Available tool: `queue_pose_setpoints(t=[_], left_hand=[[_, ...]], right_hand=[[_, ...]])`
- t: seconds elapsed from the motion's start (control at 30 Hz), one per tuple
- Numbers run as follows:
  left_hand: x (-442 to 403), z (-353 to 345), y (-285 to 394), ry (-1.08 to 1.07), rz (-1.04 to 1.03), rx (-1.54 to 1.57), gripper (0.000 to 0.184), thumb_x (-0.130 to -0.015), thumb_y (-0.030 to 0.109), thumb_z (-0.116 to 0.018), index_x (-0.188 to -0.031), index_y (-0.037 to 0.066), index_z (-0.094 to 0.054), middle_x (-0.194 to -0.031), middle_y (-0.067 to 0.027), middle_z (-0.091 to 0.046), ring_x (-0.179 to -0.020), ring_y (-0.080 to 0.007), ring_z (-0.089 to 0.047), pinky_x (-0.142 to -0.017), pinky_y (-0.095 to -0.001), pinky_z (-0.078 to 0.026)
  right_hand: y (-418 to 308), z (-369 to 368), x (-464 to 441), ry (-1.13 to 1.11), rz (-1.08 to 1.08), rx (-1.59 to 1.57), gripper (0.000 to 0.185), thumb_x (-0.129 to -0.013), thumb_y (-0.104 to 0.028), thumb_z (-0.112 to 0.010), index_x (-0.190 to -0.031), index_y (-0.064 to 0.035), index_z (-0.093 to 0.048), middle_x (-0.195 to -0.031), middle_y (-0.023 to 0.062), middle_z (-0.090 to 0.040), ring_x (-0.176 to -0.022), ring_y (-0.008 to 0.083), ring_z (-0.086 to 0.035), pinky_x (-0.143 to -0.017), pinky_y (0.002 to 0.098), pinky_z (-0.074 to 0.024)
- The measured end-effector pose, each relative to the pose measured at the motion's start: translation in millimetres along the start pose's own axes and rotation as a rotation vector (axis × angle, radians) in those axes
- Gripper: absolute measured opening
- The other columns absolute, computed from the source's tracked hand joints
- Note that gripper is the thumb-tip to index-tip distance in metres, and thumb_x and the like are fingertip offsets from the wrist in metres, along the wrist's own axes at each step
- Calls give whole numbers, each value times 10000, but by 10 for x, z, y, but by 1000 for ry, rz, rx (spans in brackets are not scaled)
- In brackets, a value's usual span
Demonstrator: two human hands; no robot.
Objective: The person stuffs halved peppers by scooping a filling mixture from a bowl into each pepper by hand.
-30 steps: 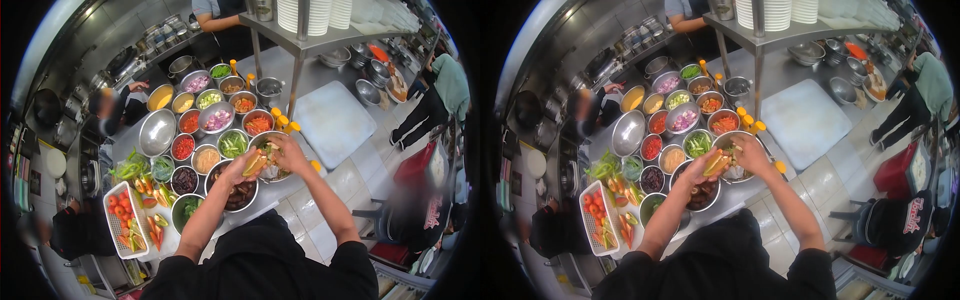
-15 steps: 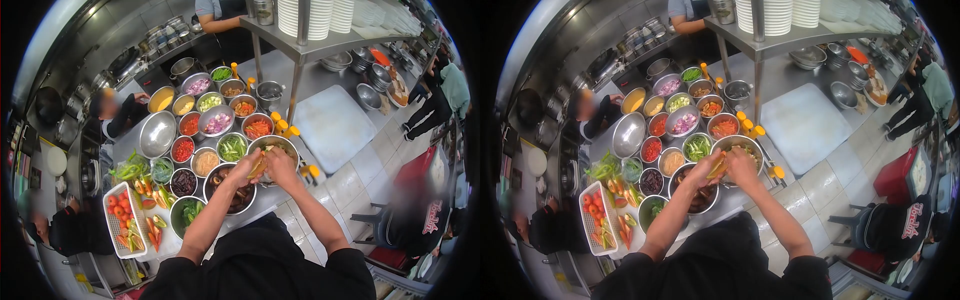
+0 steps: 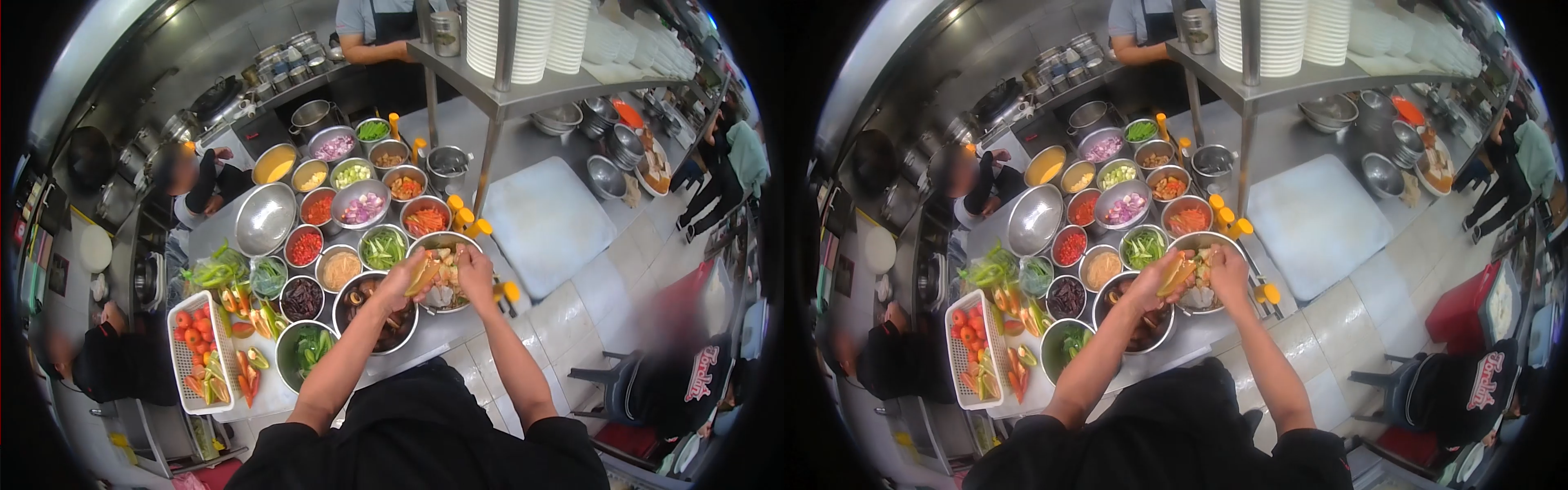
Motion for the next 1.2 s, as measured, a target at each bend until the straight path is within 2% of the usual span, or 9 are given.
queue_pose_setpoints(t=[0.07, 0.2, 0.47, 0.87, 0.97, 1.0, 1.07, 1.13, 1.2], left_hand=[[-53, -23, 31, 171, -189, -229, 503, -961, 437, -351, -1297, 69, -423, -848, -46, -547, -531, -80, -438, -397, -220, -340], [-339, 22, -101, 315, -436, -699, 504, -964, 385, -375, -1310, 20, -402, -1200, -157, -538, -1098, -259, -527, -920, -349, -408], [-262, -317, -47, 357, -537, -875, 457, -955, 360, -377, -1265, 30, -428, -1193, -233, -531, -1133, -359, -504, -942, -397, -384], [-224, -265, 215, 583, -566, -908, 513, -929, 361, -438, -1243, -43, -403, -1175, -254, -499, -1071, -383, -495, -925, -393, -386], [114, -622, 300, 632, -1112, -1133, 533, -846, 280, -571, -1244, -35, -407, -1092, -220, -510, -977, -393, -506, -849, -428, -417], [-43, -627, 180, 468, -1047, -1339, 530, -843, 272, -572, -1254, -19, -406, -1094, -208, -509, -976, -383, -507, -840, -428, -424], [-184, -592, 25, 273, -849, -1556, 505, -839, 264, -567, -1251, 11, -423, -1101, -179, -508, -985, -362, -510, -828, -426, -439], [-91, -658, 40, 383, -962, -1426, 474, -835, 270, -564, -1231, 34, -453, -1112, -158, -503, -993, -353, -518, -820, -428, -454], [-45, -570, 35, 419, -1008, -1260, 491, -821, 278, -572, -1232, 31, -464, -1130, -174, -509, -991, -361, -534, -840, -438, -453]], right_hand=[[103, -19, 28, 56, 347, 386, 173, -875, -133, -539, -826, 19, -608, -709, 76, -622, -638, 132, -561, -587, 283, -442], [116, -156, 108, -65, 263, 140, 174, -860, -137, -537, -869, 6, -636, -872, 194, -639, -764, 244, -615, -695, 328, -455], [258, -222, 118, -85, 84, -257, 210, -903, -148, -525, -932, 45, -604, -874, 122, -645, -804, 151, -578, -724, 289, -449], [59, 25, 425, -175, 432, 359, 91, -844, -30, -487, -876, 34, -543, -806, 174, -590, -728, 296, -581, -687, 382, -448], [383, 136, 170, -133, -113, -253, 182, -907, -105, -457, -1041, -24, -552, -1027, 97, -603, -886, 224, -594, -768, 312, -482], [394, 226, 81, -166, -115, -246, 182, -907, -105, -457, -1041, -24, -552, -1027, 97, -603, -886, 224, -594, -768, 312, -482], [453, 130, 22, -533, -665, -1239, 312, -966, -234, -348, -1173, -52, -493, -1124, 84, -578, -980, 230, -571, -851, 354, -473], [-231, 6, 322, -162, -484, -983, 324, -930, -296, -440, -1108, -50, -552, -982, 81, -636, -824, 186, -603, -757, 322, -512], [-161, -11, 250, -370, -476, -983, 315, -923, -290, -461, -1122, -63, -549, -1019, 69, -624, -878, 186, -591, -800, 345, -497]])
Point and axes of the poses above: each hand's wrist, its own x-axis away from the middle knuckle, its own z-axis out of the back of the hand, y = z × x, the point moved 4 cm from there along -x, towards the middle knuckle
